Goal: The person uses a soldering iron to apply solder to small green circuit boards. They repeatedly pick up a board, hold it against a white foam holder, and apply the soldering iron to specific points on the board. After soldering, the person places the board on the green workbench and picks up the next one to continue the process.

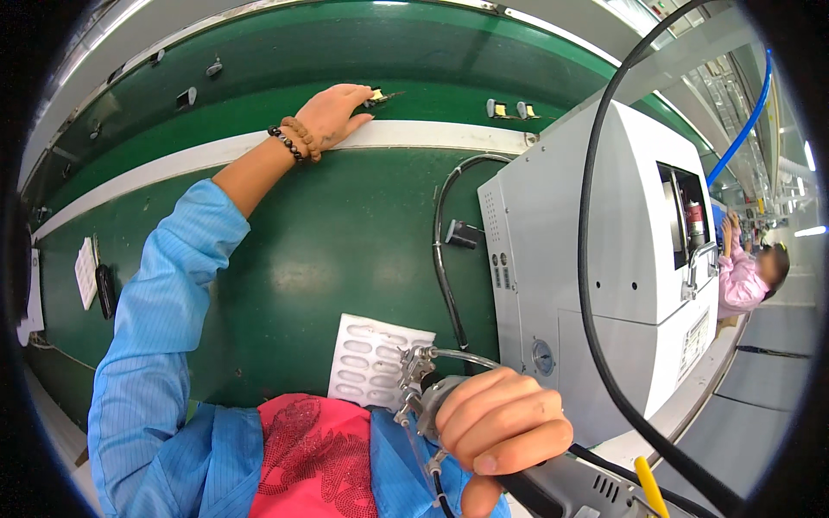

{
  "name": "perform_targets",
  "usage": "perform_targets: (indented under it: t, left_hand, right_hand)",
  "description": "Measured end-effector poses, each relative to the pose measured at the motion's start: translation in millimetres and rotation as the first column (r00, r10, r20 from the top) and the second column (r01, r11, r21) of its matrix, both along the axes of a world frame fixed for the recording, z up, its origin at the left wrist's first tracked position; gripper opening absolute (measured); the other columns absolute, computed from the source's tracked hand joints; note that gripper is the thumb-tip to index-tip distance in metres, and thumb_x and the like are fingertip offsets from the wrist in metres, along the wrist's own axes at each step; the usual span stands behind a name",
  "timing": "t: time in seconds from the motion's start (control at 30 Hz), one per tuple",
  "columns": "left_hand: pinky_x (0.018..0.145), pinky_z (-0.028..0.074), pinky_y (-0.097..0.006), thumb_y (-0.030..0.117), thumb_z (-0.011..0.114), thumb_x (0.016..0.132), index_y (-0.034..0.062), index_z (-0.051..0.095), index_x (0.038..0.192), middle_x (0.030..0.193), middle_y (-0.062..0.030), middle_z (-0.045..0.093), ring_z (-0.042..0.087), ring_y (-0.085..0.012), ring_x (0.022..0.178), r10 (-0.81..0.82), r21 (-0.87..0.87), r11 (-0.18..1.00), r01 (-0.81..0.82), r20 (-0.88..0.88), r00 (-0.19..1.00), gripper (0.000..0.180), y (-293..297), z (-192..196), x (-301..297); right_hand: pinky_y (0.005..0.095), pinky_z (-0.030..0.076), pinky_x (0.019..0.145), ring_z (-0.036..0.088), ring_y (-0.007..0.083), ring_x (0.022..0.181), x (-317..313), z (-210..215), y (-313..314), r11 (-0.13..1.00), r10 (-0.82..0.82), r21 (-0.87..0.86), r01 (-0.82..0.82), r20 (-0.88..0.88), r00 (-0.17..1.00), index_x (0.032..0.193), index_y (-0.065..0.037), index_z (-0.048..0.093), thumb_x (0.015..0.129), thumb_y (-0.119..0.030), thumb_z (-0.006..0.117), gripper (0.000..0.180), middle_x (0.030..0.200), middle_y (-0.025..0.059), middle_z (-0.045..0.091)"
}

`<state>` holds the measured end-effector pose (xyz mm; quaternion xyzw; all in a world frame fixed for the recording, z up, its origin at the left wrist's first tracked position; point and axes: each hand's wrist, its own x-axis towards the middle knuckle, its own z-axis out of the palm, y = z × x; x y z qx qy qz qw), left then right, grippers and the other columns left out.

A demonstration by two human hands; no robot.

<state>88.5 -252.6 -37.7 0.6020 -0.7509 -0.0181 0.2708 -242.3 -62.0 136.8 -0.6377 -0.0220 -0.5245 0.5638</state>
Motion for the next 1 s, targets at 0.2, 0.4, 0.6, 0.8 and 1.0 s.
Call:
perform_targets:
  t: [0.2, 0.4, 0.6, 0.8, 1.0]
  left_hand:
    - [0.086, 0.052, -0.043, 0.015, 0.068, 0.089, 0.0067, 0.064, 0.111, 0.101, -0.0147, 0.069, 0.063, -0.0357, 0.1, 0.137, -0.058, 0.989, -0.139, -0.033, 0.99, 0.024, -28, -12, 9]
    - [0.083, 0.052, -0.036, 0.014, 0.069, 0.092, 0.0022, 0.066, 0.11, 0.099, -0.0164, 0.072, 0.069, -0.0297, 0.091, 0.041, 0.002, 0.999, -0.045, -0.475, 0.879, 0.022, 37, 22, -35]
    - [0.087, 0.053, -0.04, 0.003, 0.074, 0.084, 0.0005, 0.07, 0.107, 0.103, -0.0156, 0.071, 0.068, -0.0338, 0.099, -0.266, 0.033, 0.946, 0.324, -0.493, 0.828, 0.024, 203, 45, -84]
    - [0.089, 0.052, -0.041, 0.002, 0.075, 0.079, 0.0009, 0.069, 0.105, 0.107, -0.0119, 0.072, 0.066, -0.0319, 0.105, -0.313, -0.022, 0.934, 0.356, -0.529, 0.789, 0.026, 266, 34, -113]
    - [0.089, 0.052, -0.041, 0.003, 0.078, 0.076, 0.002, 0.068, 0.108, 0.106, -0.0105, 0.071, 0.066, -0.0308, 0.106, -0.297, -0.082, 0.952, 0.295, -0.479, 0.826, 0.033, 271, 14, -128]
  right_hand:
    - [0.028, 0.047, 0.045, 0.053, 0.016, 0.049, 13, 12, -4, 1.0, -0.011, -0.028, 0.011, -0.004, 1.0, 0.096, -0.004, 0.048, 0.09, -0.03, 0.076, 0.039, 0.069, 0.0052, 0.052]
    - [0.0264, 0.052, 0.044, 0.058, 0.0135, 0.046, -2, 1, -3, 1.0, 0.001, -0.005, -0.001, 0.005, 1.0, 0.095, -0.005, 0.05, 0.087, -0.021, 0.08, 0.035, 0.061, 0.0029, 0.058]
    - [0.0273, 0.046, 0.041, 0.055, 0.0152, 0.045, 0, -1, 5, 0.999, -0.011, 0.032, 0.009, 0.057, 0.998, 0.089, -0.004, 0.052, 0.085, -0.024, 0.082, 0.036, 0.062, 0.0044, 0.057]
    - [0.0273, 0.045, 0.042, 0.057, 0.0157, 0.046, -4, -1, 14, 1.0, 0.018, 0.017, -0.02, 0.086, 0.996, 0.091, -0.004, 0.051, 0.083, -0.022, 0.083, 0.038, 0.063, 0.0044, 0.057]
    - [0.0264, 0.047, 0.043, 0.056, 0.0138, 0.047, 7, -3, 10, 0.999, 0.044, -0.009, -0.044, 0.017, 0.999, 0.095, -0.006, 0.05, 0.085, -0.026, 0.081, 0.039, 0.065, 0.0034, 0.057]
